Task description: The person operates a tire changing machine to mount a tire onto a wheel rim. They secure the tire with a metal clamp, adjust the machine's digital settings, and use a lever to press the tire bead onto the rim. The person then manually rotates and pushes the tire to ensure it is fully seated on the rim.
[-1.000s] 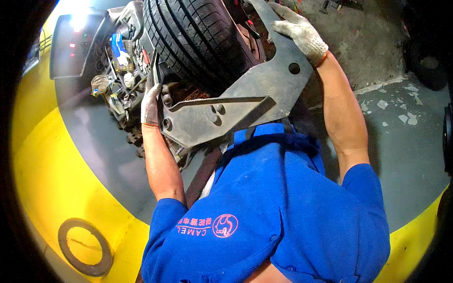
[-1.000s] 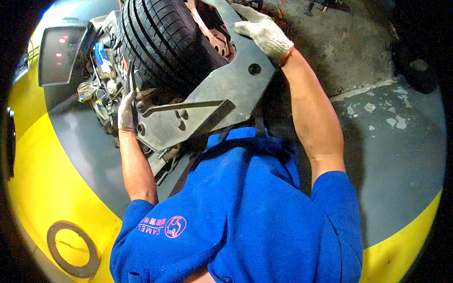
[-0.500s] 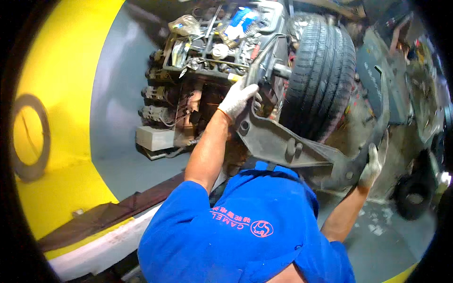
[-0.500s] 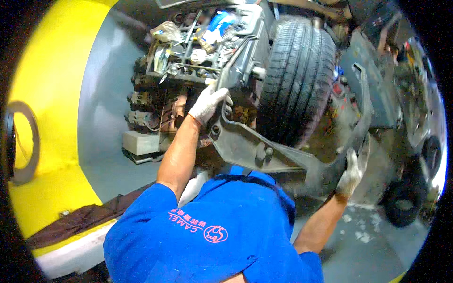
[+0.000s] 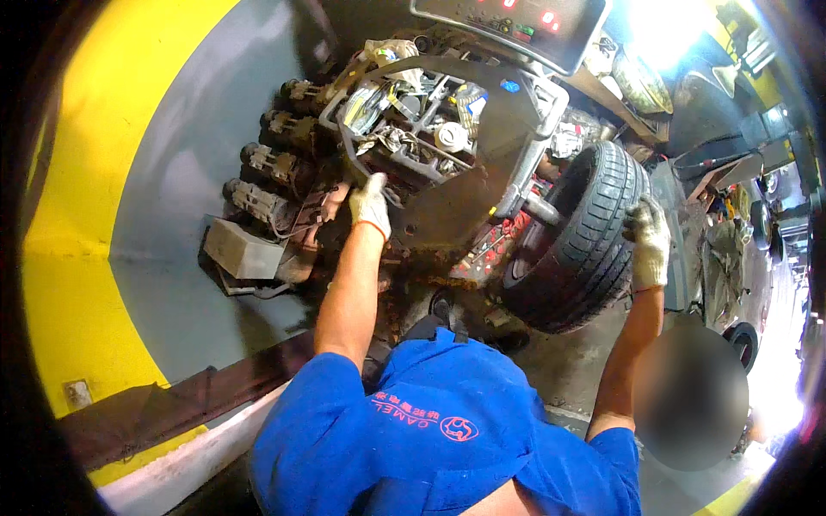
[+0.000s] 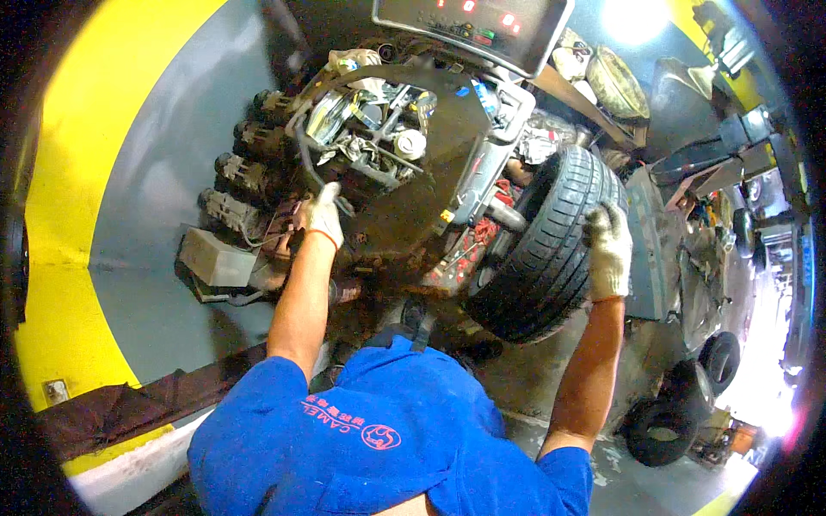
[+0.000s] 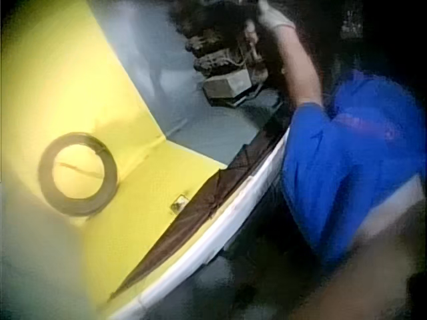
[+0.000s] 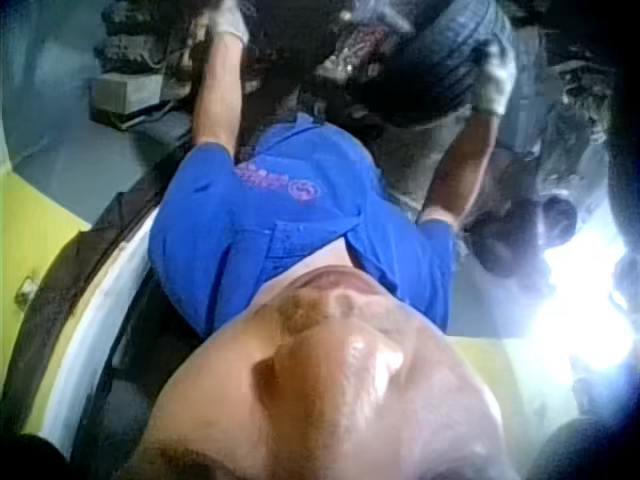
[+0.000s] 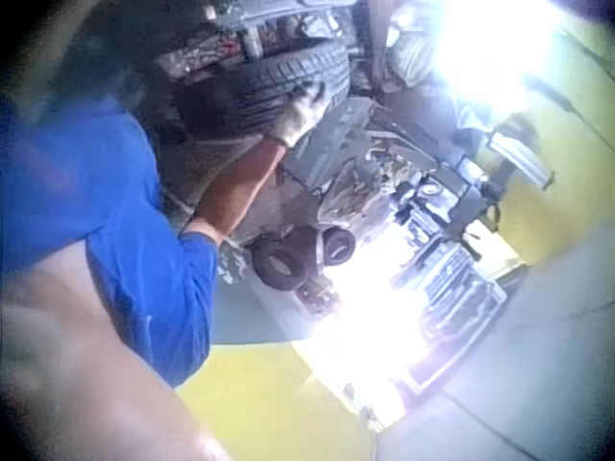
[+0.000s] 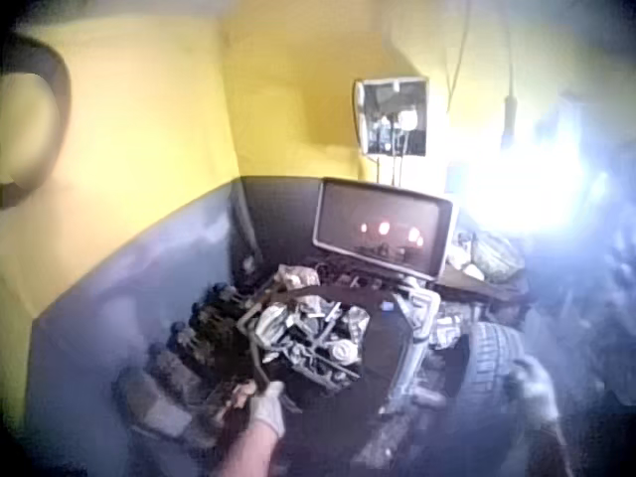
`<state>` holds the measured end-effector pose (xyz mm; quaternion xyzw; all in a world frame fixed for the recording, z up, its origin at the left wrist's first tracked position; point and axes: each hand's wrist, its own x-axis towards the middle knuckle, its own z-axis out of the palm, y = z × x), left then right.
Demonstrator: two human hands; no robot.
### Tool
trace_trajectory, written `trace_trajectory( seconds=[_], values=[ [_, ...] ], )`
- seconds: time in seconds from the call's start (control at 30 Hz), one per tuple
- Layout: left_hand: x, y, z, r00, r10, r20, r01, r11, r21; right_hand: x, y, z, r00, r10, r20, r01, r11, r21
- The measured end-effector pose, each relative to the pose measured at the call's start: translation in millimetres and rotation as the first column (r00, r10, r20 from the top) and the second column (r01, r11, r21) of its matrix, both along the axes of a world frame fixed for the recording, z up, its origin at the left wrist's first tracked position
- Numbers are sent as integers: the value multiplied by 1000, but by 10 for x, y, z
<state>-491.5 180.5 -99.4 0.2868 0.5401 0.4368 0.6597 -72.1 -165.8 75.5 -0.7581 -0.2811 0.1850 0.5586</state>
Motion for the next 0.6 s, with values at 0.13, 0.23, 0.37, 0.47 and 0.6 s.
trace_trajectory(
  seconds=[0.13,0.23,0.37,0.47,0.6],
  values=[
    [-335,1202,-406,905,137,-403,-245,942,-231,-543,265,-413,685,203,700,265,825,-499],
    [391,1187,484,838,165,-520,-343,901,-267,-767,292,-579,537,185,823,456,757,-468],
    [647,1963,519,850,232,-472,-370,902,-223,-864,357,-889,338,71,938,569,779,-264],
    [685,2387,332,721,44,-691,-254,945,-205,-882,411,-887,339,53,939,572,781,-250],
    [927,2747,144,29,296,-955,28,954,297,-906,484,-865,382,54,923,577,766,-284]
  ],
)
